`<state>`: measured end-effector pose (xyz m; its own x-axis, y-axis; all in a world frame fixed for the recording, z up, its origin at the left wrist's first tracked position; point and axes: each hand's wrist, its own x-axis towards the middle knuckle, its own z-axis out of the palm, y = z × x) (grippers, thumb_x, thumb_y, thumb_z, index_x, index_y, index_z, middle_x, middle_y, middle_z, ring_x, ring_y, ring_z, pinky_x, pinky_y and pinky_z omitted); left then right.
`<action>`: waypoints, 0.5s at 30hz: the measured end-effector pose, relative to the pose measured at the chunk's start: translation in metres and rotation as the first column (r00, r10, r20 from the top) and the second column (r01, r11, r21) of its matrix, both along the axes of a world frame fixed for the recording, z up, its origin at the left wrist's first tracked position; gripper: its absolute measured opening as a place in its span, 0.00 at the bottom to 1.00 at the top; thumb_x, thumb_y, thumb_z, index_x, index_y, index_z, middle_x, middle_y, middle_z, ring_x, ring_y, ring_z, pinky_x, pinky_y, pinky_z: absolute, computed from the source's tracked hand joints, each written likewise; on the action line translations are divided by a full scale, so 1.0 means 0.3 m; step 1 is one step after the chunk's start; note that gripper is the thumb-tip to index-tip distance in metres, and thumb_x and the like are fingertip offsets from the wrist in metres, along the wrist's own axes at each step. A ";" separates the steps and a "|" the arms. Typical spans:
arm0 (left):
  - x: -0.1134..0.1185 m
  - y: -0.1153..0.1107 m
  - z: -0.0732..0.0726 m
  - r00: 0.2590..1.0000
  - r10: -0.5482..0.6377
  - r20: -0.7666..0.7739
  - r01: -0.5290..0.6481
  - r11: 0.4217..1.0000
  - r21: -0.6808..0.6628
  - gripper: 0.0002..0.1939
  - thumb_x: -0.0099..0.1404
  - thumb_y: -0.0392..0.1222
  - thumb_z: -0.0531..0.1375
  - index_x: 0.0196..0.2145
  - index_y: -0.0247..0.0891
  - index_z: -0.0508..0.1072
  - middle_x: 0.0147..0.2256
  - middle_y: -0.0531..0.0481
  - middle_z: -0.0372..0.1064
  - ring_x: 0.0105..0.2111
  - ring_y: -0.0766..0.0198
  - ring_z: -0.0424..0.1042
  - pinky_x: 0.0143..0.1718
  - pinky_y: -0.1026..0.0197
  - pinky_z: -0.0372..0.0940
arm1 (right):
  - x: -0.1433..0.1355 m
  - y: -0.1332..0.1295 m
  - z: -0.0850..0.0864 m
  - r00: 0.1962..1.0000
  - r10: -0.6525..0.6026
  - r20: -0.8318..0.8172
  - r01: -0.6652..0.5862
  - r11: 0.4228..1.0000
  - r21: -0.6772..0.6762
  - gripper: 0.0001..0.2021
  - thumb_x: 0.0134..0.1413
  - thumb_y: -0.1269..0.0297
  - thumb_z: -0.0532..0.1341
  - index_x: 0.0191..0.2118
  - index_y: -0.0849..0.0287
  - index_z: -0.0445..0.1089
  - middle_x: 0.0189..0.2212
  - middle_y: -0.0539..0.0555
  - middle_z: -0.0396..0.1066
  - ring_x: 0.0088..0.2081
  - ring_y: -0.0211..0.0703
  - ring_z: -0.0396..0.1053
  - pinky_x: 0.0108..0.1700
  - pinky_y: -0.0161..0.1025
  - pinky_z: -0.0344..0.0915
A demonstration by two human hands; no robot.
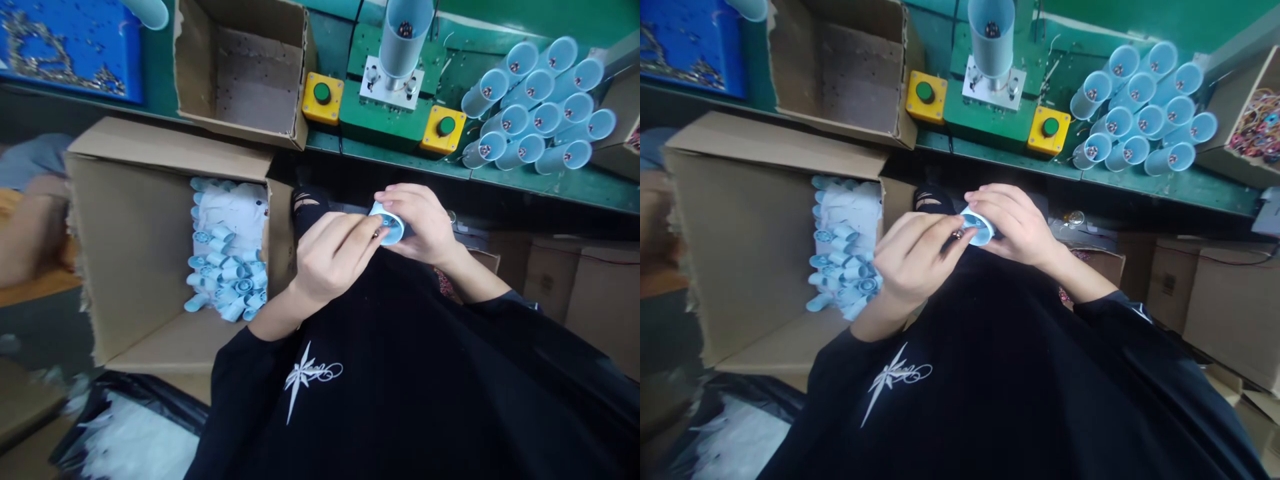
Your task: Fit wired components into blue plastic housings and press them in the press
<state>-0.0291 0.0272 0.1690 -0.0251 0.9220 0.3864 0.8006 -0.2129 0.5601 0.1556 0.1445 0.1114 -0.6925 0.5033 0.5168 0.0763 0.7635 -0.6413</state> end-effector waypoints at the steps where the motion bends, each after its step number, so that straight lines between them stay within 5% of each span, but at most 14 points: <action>1: 0.002 0.002 0.000 1.000 -0.015 0.019 0.015 1.000 0.002 0.11 0.76 0.45 0.63 0.49 0.39 0.80 0.42 0.43 0.81 0.42 0.54 0.80 0.48 0.49 0.75 | 0.000 -0.002 0.001 1.000 0.002 0.003 -0.002 1.000 -0.020 0.23 0.64 0.44 0.69 0.57 0.51 0.72 0.56 0.58 0.78 0.59 0.60 0.76 0.63 0.66 0.74; 8: -0.013 0.007 0.009 0.971 -0.164 0.173 0.171 0.985 -0.025 0.08 0.74 0.44 0.65 0.47 0.41 0.81 0.39 0.48 0.83 0.38 0.60 0.81 0.44 0.55 0.74 | 0.005 -0.004 0.006 0.998 -0.065 0.022 0.066 0.997 -0.033 0.25 0.63 0.39 0.67 0.55 0.53 0.73 0.54 0.60 0.78 0.58 0.61 0.77 0.62 0.66 0.74; 12: -0.041 0.014 0.015 0.857 -0.323 0.402 0.373 0.926 -0.051 0.08 0.75 0.41 0.63 0.48 0.41 0.81 0.41 0.48 0.84 0.41 0.60 0.82 0.46 0.56 0.75 | 0.010 -0.003 -0.001 0.999 -0.052 -0.009 0.052 0.999 -0.015 0.27 0.63 0.37 0.66 0.55 0.53 0.73 0.54 0.59 0.78 0.58 0.60 0.77 0.60 0.66 0.75; 15: -0.059 0.023 0.035 0.785 -0.336 0.521 0.483 0.858 -0.174 0.09 0.76 0.39 0.60 0.48 0.41 0.81 0.43 0.47 0.83 0.43 0.59 0.82 0.47 0.57 0.75 | 0.012 -0.004 -0.009 0.999 -0.031 -0.041 0.032 0.999 0.021 0.26 0.64 0.40 0.67 0.58 0.51 0.71 0.55 0.57 0.78 0.58 0.59 0.76 0.60 0.65 0.76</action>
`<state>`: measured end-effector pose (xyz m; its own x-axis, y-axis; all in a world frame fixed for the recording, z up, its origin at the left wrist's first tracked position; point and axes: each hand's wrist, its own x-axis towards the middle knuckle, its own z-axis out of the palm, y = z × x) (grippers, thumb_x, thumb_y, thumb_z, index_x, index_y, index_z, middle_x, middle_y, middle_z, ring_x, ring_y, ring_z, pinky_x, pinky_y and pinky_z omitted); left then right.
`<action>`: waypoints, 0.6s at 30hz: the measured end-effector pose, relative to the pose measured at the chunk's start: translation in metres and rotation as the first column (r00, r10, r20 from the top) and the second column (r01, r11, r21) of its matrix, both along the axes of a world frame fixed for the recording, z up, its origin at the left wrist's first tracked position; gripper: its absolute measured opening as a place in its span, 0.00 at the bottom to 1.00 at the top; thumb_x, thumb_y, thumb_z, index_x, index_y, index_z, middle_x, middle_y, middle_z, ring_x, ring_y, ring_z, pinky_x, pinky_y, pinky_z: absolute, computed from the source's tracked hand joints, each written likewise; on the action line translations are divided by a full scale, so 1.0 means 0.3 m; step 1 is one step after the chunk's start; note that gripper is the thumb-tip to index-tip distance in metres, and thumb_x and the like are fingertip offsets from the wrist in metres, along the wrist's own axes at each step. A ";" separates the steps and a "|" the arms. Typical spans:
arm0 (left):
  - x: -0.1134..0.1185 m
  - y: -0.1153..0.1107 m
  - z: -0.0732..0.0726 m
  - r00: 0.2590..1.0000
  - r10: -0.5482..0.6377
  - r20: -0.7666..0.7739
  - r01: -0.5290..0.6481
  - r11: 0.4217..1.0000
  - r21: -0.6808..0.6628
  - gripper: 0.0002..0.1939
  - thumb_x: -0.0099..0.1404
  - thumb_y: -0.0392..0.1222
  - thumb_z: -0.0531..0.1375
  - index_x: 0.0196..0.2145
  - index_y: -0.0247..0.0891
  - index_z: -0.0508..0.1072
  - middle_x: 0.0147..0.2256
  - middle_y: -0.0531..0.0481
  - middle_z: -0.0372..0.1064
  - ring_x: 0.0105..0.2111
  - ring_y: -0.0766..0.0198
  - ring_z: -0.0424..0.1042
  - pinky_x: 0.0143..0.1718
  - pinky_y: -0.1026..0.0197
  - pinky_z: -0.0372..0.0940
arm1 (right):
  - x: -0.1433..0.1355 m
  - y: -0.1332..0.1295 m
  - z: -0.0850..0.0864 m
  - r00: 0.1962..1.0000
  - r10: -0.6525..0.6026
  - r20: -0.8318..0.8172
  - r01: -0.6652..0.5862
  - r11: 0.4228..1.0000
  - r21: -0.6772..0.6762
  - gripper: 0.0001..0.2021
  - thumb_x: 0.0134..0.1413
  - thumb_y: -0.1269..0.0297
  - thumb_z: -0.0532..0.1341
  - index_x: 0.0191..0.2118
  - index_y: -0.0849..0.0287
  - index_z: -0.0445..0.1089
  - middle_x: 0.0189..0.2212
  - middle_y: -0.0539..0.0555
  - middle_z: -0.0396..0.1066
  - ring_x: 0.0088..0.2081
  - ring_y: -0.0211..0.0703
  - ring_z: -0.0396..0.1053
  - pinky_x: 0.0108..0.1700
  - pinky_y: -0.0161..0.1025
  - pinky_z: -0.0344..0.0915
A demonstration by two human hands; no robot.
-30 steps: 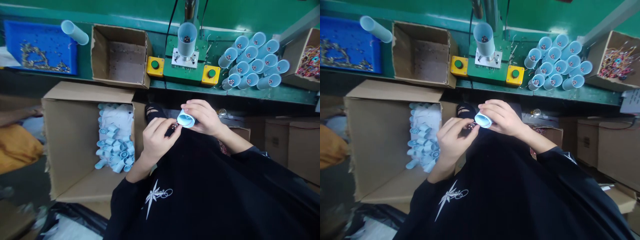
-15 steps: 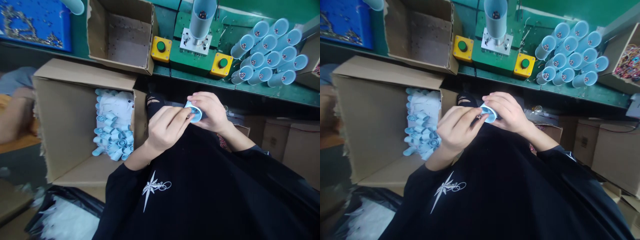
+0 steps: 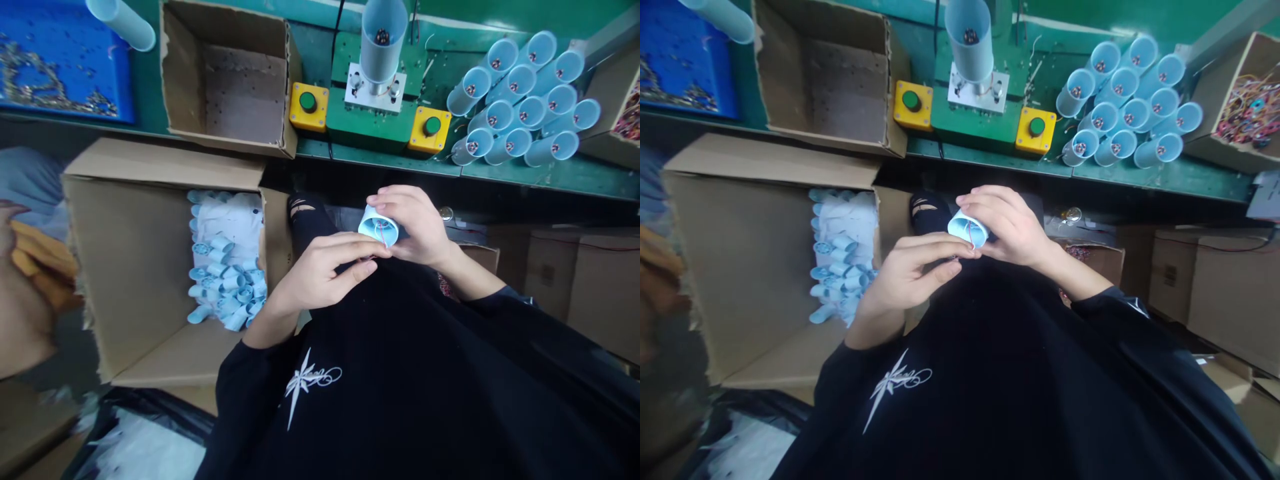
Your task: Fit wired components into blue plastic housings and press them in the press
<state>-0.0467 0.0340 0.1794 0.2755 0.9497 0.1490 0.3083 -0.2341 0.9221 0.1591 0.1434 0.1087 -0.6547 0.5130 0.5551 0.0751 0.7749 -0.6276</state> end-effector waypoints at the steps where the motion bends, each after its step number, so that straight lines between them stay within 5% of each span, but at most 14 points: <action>1: -0.001 0.002 0.009 1.000 -0.021 -0.012 0.020 0.998 -0.058 0.10 0.77 0.39 0.58 0.48 0.41 0.81 0.43 0.47 0.83 0.43 0.59 0.82 0.46 0.58 0.75 | 0.000 0.000 -0.003 1.000 0.001 0.005 -0.001 1.000 0.004 0.25 0.64 0.41 0.67 0.58 0.50 0.71 0.55 0.57 0.78 0.59 0.59 0.76 0.60 0.65 0.75; 4: 0.018 -0.001 0.027 0.982 0.084 -0.172 -0.097 0.993 -0.068 0.14 0.77 0.36 0.54 0.50 0.39 0.79 0.43 0.47 0.81 0.40 0.60 0.79 0.44 0.58 0.74 | 0.000 -0.002 -0.010 0.999 -0.002 0.039 0.002 1.000 0.003 0.23 0.65 0.45 0.68 0.60 0.47 0.71 0.56 0.56 0.78 0.59 0.59 0.75 0.61 0.65 0.75; 7: 0.053 -0.014 0.019 0.871 0.291 -0.395 -0.250 0.956 0.151 0.16 0.75 0.33 0.54 0.55 0.36 0.77 0.41 0.45 0.78 0.38 0.59 0.77 0.43 0.57 0.70 | -0.002 -0.003 -0.011 1.000 -0.011 0.017 0.010 0.999 0.042 0.24 0.66 0.48 0.68 0.62 0.47 0.69 0.58 0.56 0.77 0.59 0.59 0.75 0.61 0.64 0.75; 12: 0.081 -0.026 -0.028 0.711 0.432 -0.554 -0.228 0.888 0.400 0.15 0.77 0.39 0.57 0.57 0.36 0.78 0.30 0.48 0.72 0.29 0.60 0.71 0.37 0.56 0.62 | -0.008 -0.002 -0.008 0.998 -0.028 -0.063 0.035 0.995 0.098 0.26 0.65 0.49 0.69 0.65 0.47 0.68 0.58 0.56 0.77 0.59 0.57 0.75 0.61 0.62 0.75; 18: 0.092 -0.007 -0.034 0.639 0.496 -0.588 -0.263 0.859 0.439 0.12 0.78 0.41 0.58 0.44 0.37 0.81 0.25 0.50 0.69 0.24 0.63 0.66 0.31 0.55 0.53 | -0.011 -0.002 -0.017 0.999 -0.043 -0.020 0.045 0.995 0.092 0.24 0.66 0.49 0.68 0.64 0.47 0.68 0.58 0.56 0.77 0.59 0.58 0.75 0.61 0.63 0.75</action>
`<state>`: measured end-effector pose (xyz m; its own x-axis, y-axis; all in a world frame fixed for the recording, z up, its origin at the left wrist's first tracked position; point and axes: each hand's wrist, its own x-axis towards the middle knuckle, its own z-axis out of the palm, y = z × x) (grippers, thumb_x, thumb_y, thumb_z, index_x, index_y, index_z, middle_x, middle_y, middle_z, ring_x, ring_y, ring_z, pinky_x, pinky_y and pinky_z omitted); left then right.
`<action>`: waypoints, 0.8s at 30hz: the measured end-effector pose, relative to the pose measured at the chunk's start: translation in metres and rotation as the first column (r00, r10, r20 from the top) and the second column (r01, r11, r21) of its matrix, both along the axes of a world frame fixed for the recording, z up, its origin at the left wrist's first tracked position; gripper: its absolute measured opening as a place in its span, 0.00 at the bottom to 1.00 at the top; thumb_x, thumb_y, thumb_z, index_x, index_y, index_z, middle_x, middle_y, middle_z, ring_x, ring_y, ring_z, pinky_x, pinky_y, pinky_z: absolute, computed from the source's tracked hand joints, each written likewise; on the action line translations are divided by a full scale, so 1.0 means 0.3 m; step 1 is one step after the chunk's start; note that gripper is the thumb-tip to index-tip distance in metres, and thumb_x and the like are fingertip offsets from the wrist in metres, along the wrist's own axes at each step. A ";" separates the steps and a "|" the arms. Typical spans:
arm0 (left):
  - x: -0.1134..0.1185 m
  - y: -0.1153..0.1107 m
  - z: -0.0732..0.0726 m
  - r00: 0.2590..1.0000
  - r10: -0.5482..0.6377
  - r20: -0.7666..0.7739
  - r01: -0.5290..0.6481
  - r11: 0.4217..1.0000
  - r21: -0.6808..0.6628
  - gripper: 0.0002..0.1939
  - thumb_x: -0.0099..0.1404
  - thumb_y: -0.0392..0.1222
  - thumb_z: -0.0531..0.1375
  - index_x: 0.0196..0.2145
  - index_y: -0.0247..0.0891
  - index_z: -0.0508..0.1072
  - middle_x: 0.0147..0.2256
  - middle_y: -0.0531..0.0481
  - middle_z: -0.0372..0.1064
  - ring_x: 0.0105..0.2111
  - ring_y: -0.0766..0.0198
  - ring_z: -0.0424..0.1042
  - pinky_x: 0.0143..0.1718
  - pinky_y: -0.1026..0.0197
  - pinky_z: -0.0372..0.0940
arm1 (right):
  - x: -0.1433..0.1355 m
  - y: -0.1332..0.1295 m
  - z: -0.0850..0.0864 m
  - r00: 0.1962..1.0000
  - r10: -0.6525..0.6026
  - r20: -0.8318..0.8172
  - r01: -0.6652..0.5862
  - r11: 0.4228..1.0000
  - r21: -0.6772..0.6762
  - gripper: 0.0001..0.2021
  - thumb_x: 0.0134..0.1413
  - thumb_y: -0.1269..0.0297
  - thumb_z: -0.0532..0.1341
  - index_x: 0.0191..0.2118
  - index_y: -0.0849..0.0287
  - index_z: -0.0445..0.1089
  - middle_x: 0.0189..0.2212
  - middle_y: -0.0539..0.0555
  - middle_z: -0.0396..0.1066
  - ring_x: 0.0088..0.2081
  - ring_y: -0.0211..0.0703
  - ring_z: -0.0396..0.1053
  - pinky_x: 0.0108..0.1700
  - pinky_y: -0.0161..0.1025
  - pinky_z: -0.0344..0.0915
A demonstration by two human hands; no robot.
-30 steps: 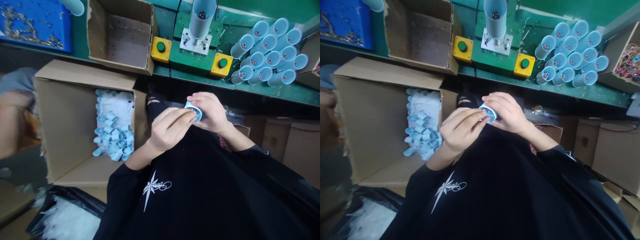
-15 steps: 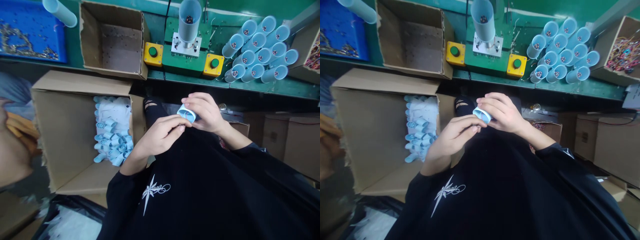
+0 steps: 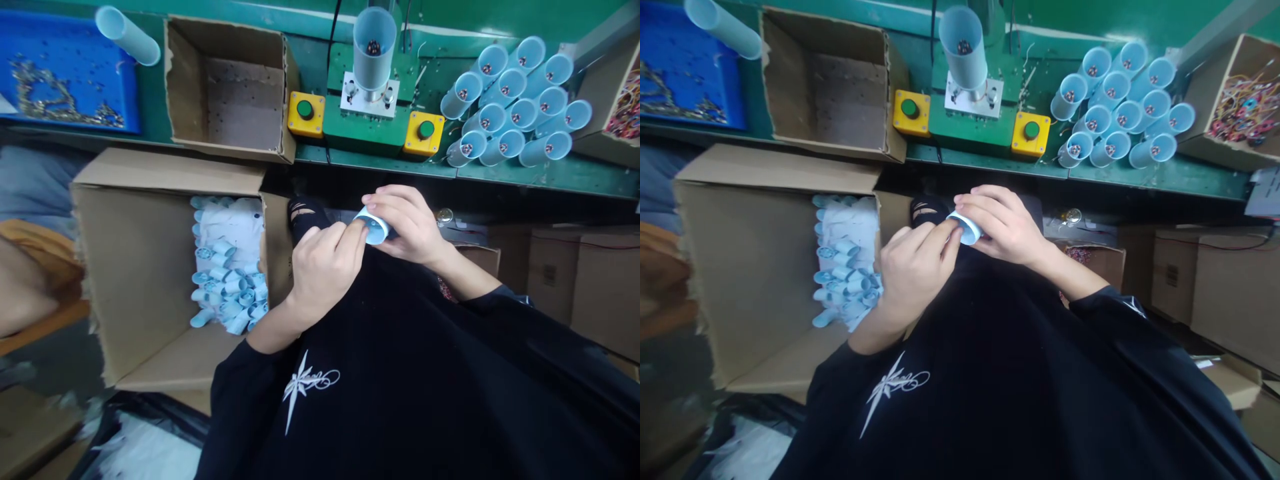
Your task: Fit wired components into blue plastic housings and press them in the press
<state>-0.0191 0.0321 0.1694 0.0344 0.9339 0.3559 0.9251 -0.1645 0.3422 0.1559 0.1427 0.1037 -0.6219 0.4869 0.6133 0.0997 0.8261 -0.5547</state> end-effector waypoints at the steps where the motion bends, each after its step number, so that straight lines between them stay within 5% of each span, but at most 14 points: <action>1: 0.003 0.004 0.005 1.000 0.001 0.012 -0.001 1.000 -0.007 0.12 0.78 0.41 0.58 0.40 0.37 0.81 0.25 0.51 0.69 0.24 0.64 0.65 0.30 0.55 0.53 | -0.001 -0.001 -0.001 1.000 0.000 -0.010 0.000 1.000 0.002 0.24 0.66 0.49 0.68 0.64 0.47 0.68 0.58 0.56 0.77 0.59 0.58 0.75 0.61 0.62 0.75; 12: 0.007 0.027 0.054 0.971 -0.035 0.235 0.092 0.968 -0.235 0.16 0.74 0.40 0.59 0.28 0.40 0.78 0.23 0.53 0.70 0.22 0.66 0.65 0.28 0.58 0.56 | 0.003 -0.012 -0.013 0.999 0.047 -0.011 -0.048 0.997 -0.055 0.23 0.67 0.53 0.67 0.65 0.45 0.69 0.58 0.54 0.77 0.61 0.57 0.74 0.62 0.62 0.75; 20: 0.009 0.015 0.042 0.981 -0.110 0.160 0.151 0.951 -0.271 0.12 0.76 0.39 0.54 0.53 0.34 0.72 0.42 0.41 0.77 0.41 0.53 0.76 0.44 0.53 0.69 | 0.001 0.000 -0.011 0.999 -0.028 0.033 0.029 0.999 -0.025 0.20 0.68 0.52 0.67 0.61 0.50 0.71 0.57 0.56 0.78 0.59 0.59 0.75 0.60 0.64 0.76; 24: -0.003 0.006 0.037 0.955 -0.164 0.246 0.213 0.958 -0.189 0.11 0.77 0.35 0.52 0.51 0.36 0.72 0.46 0.41 0.75 0.45 0.54 0.75 0.50 0.52 0.71 | 0.005 0.001 -0.011 0.998 -0.021 0.060 0.026 0.996 -0.086 0.21 0.67 0.48 0.67 0.59 0.50 0.72 0.58 0.56 0.78 0.60 0.59 0.74 0.62 0.65 0.75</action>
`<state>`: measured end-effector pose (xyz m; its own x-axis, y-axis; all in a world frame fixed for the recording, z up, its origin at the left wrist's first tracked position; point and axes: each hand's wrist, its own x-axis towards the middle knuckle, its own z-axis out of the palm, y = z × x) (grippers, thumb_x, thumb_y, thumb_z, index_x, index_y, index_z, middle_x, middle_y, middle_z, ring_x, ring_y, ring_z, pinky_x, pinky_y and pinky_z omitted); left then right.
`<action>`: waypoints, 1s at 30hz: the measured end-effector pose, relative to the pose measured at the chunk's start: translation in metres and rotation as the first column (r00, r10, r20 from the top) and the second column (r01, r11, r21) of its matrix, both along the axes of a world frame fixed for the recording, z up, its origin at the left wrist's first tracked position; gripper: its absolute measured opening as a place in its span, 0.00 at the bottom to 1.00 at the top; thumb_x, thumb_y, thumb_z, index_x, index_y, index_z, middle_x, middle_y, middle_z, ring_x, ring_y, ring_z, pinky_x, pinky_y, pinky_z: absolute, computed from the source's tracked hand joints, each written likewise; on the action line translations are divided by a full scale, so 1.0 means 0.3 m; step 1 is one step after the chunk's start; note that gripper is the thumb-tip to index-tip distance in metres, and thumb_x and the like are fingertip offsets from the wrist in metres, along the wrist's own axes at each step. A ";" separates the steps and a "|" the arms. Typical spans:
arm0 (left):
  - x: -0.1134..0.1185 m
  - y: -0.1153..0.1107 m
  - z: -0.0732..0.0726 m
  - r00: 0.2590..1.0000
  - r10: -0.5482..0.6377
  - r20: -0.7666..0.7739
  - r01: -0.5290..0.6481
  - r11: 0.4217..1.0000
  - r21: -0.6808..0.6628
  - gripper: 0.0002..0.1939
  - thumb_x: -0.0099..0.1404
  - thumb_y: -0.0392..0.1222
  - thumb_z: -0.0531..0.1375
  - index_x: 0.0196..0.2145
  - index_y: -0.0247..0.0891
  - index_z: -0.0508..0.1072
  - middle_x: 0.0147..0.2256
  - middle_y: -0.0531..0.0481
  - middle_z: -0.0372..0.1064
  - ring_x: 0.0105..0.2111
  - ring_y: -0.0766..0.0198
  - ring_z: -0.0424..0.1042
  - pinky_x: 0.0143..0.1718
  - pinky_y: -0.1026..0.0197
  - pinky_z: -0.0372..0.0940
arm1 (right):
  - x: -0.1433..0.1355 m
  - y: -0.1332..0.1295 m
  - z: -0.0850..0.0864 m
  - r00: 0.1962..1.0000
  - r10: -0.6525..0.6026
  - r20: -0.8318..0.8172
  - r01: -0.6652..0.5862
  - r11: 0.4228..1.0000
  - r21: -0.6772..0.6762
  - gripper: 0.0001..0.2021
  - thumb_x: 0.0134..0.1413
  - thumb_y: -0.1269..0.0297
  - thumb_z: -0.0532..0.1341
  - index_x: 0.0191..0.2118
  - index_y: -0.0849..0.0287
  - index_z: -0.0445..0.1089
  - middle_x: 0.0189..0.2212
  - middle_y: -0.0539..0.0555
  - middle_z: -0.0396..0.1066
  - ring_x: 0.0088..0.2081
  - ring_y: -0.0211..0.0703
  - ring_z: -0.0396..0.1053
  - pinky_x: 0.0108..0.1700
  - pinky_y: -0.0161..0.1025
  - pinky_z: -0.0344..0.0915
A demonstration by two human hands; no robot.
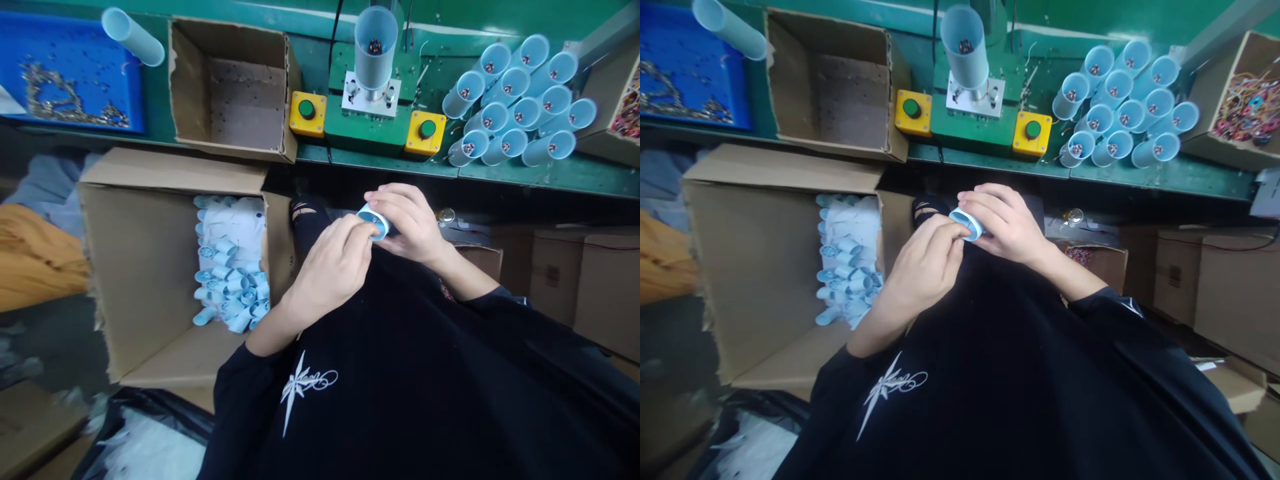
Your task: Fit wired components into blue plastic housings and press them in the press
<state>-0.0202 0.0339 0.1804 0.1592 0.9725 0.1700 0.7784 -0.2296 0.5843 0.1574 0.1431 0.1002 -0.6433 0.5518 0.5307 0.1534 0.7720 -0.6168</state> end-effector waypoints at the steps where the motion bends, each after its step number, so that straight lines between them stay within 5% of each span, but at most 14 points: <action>1: -0.005 0.002 -0.002 1.000 -0.001 0.017 0.001 1.000 0.017 0.10 0.78 0.36 0.53 0.50 0.37 0.73 0.45 0.42 0.76 0.45 0.55 0.75 0.51 0.52 0.71 | 0.001 -0.001 -0.001 1.000 0.002 -0.003 -0.002 1.000 -0.003 0.21 0.66 0.47 0.67 0.59 0.50 0.72 0.58 0.56 0.78 0.60 0.59 0.74 0.62 0.65 0.74; 11: -0.029 0.007 -0.012 0.999 -0.037 0.026 0.035 0.997 0.065 0.13 0.79 0.38 0.56 0.56 0.40 0.75 0.49 0.44 0.76 0.49 0.57 0.75 0.54 0.53 0.71 | 0.009 -0.003 0.002 1.000 -0.001 -0.023 0.003 0.995 0.101 0.24 0.68 0.49 0.66 0.64 0.52 0.68 0.59 0.58 0.76 0.61 0.59 0.74 0.61 0.63 0.74; 18: -0.053 0.045 -0.043 0.995 0.074 -0.070 -0.066 0.991 0.116 0.06 0.73 0.46 0.65 0.43 0.44 0.81 0.45 0.46 0.67 0.45 0.56 0.65 0.48 0.52 0.67 | 0.006 -0.018 0.004 1.000 0.016 0.004 -0.016 0.998 0.064 0.25 0.70 0.48 0.64 0.65 0.52 0.67 0.59 0.59 0.75 0.62 0.59 0.73 0.62 0.63 0.73; 23: -0.042 0.074 -0.110 0.988 0.090 0.130 -0.091 0.996 0.000 0.04 0.71 0.41 0.66 0.37 0.41 0.80 0.49 0.46 0.63 0.50 0.54 0.65 0.54 0.48 0.68 | -0.011 -0.031 -0.013 0.999 -0.001 0.041 0.002 1.000 -0.003 0.22 0.70 0.51 0.64 0.63 0.53 0.69 0.57 0.59 0.77 0.62 0.57 0.73 0.63 0.61 0.72; 27: -0.009 0.097 -0.208 0.803 0.209 0.558 -0.216 0.975 -0.053 0.13 0.66 0.44 0.69 0.46 0.42 0.74 0.54 0.45 0.63 0.53 0.55 0.70 0.54 0.51 0.71 | -0.025 -0.043 -0.030 0.997 -0.075 0.003 0.075 0.997 -0.007 0.21 0.68 0.54 0.66 0.63 0.53 0.70 0.56 0.59 0.78 0.60 0.56 0.75 0.60 0.58 0.73; 30: -0.012 0.132 -0.242 0.606 0.201 0.770 -0.029 0.973 -0.231 0.26 0.65 0.47 0.70 0.57 0.42 0.68 0.54 0.43 0.69 0.53 0.56 0.75 0.55 0.53 0.72 | -0.025 -0.040 -0.039 0.994 -0.101 -0.052 0.105 0.991 0.084 0.22 0.66 0.56 0.68 0.63 0.53 0.70 0.53 0.59 0.80 0.58 0.55 0.76 0.57 0.54 0.73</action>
